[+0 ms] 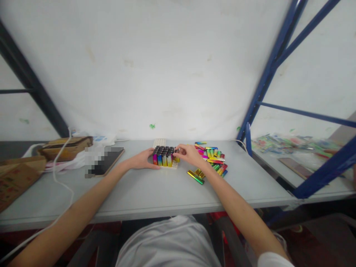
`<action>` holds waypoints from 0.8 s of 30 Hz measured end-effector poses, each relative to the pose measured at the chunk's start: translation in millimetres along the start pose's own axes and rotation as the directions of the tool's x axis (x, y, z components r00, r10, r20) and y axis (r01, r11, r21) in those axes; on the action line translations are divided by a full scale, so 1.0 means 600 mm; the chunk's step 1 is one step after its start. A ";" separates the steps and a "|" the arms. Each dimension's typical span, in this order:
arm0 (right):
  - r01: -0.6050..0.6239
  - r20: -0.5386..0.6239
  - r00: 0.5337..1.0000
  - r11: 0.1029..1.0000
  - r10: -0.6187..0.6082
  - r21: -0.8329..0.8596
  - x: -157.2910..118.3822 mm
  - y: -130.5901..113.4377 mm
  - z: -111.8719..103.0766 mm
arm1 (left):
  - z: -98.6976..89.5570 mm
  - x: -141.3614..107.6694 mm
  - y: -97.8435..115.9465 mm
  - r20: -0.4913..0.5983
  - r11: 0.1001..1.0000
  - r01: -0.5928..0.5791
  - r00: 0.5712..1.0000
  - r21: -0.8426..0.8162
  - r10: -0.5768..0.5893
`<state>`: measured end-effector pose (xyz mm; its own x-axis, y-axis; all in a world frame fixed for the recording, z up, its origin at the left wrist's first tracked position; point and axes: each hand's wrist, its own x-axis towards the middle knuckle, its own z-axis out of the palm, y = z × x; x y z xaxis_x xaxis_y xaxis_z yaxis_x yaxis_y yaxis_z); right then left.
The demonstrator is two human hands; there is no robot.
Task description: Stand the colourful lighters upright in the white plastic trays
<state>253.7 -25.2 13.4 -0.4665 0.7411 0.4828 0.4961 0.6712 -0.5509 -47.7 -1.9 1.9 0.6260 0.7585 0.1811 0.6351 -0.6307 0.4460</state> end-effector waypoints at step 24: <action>-0.099 0.143 0.983 0.988 0.116 -0.119 0.001 -0.009 -0.010 | 0.000 0.000 -0.003 0.001 1.000 0.000 1.000 -0.024 0.000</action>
<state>255.4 -28.3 20.8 -0.5058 0.8038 0.3132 0.6236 0.5915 -0.5111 -48.5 -0.8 1.0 0.6263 0.7584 0.1803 0.6242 -0.6265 0.4668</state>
